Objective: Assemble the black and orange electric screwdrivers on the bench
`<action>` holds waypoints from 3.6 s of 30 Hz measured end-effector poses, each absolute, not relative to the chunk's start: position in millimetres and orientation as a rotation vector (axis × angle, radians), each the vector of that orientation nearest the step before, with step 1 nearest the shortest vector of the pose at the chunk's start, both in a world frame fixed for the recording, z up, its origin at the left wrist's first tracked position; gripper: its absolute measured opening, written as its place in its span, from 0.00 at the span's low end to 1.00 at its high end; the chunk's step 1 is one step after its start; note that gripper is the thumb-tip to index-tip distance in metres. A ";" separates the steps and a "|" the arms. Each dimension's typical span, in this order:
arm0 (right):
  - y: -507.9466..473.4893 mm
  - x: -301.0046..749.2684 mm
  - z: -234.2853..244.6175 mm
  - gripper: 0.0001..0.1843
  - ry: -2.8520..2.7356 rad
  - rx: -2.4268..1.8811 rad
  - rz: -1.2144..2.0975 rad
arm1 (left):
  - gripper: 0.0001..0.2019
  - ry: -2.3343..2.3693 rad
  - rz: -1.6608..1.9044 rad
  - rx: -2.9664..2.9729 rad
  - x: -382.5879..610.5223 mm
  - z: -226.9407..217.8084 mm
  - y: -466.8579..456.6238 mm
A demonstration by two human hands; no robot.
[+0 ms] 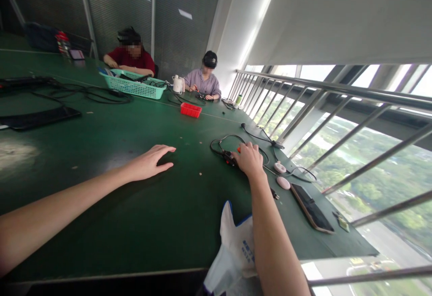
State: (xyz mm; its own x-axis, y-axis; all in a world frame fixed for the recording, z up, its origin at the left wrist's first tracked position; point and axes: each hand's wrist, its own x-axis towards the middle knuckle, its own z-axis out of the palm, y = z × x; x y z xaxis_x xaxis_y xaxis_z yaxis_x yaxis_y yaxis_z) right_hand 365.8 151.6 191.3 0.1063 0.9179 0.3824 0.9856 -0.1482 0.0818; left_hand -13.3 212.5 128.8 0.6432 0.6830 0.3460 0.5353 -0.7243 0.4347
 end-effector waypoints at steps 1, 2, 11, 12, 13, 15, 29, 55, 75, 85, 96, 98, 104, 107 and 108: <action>151.0 361.8 194.6 0.22 -1.895 -2.034 -0.589 | 0.29 0.982 0.718 2.574 -13.5 129.3 212.2; 150.5 357.5 198.1 0.21 -1.875 -1.881 -0.640 | 0.29 0.985 0.717 2.575 -13.6 129.7 211.9; 153.5 328.6 200.1 0.24 -1.636 -1.702 -0.368 | 0.29 0.996 0.685 2.586 -11.9 133.1 210.0; 155.0 328.5 197.8 0.23 -1.640 -1.722 -0.338 | 0.28 0.998 0.679 2.586 -11.9 133.4 209.9; 156.4 328.9 195.6 0.23 -1.643 -1.740 -0.319 | 0.28 1.001 0.673 2.585 -12.0 133.8 209.7; 158.8 330.3 192.6 0.23 -1.645 -1.763 -0.301 | 0.28 1.008 0.659 2.582 -12.1 134.1 209.6; 157.8 331.0 200.0 0.18 -1.404 -2.016 -0.785 | 0.28 1.012 0.652 2.588 -12.5 134.8 208.8; 151.2 372.4 190.7 0.31 -1.958 -2.430 -0.238 | 0.28 0.992 0.673 2.585 -13.5 129.4 212.0; 136.9 213.0 192.0 0.24 -2.567 -1.582 -0.133 | 0.39 0.778 0.865 2.259 -9.7 132.0 211.6; 143.7 221.0 181.9 0.31 -2.415 -1.680 -0.056 | 0.23 0.856 0.739 2.017 -19.5 135.5 227.8; 144.2 250.2 189.0 0.23 -2.291 -1.747 -0.073 | 0.36 1.004 0.702 2.431 -26.0 129.7 232.7; 147.8 255.6 184.1 0.25 -2.244 -1.896 -0.147 | 0.37 1.034 0.708 2.532 -21.2 127.8 231.1; 159.9 260.3 179.9 0.33 -2.184 -2.033 -0.158 | 0.35 1.012 0.601 2.758 -6.7 131.1 231.1; 159.8 295.8 191.0 0.28 -1.972 -2.160 -0.244 | 0.33 0.925 0.470 2.731 -6.6 131.5 232.4; 158.1 312.8 194.7 0.25 -1.863 -2.257 -0.258 | 0.33 0.919 0.459 2.712 -7.1 131.5 232.2</action>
State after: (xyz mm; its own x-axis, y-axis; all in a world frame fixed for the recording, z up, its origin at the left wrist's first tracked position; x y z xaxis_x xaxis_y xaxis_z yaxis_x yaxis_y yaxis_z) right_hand 312.8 158.1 194.7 0.1891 0.9464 0.2617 0.9819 -0.1836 -0.0455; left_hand -7.1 232.2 131.5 0.7526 0.6221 0.2159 0.5464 -0.7729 0.3226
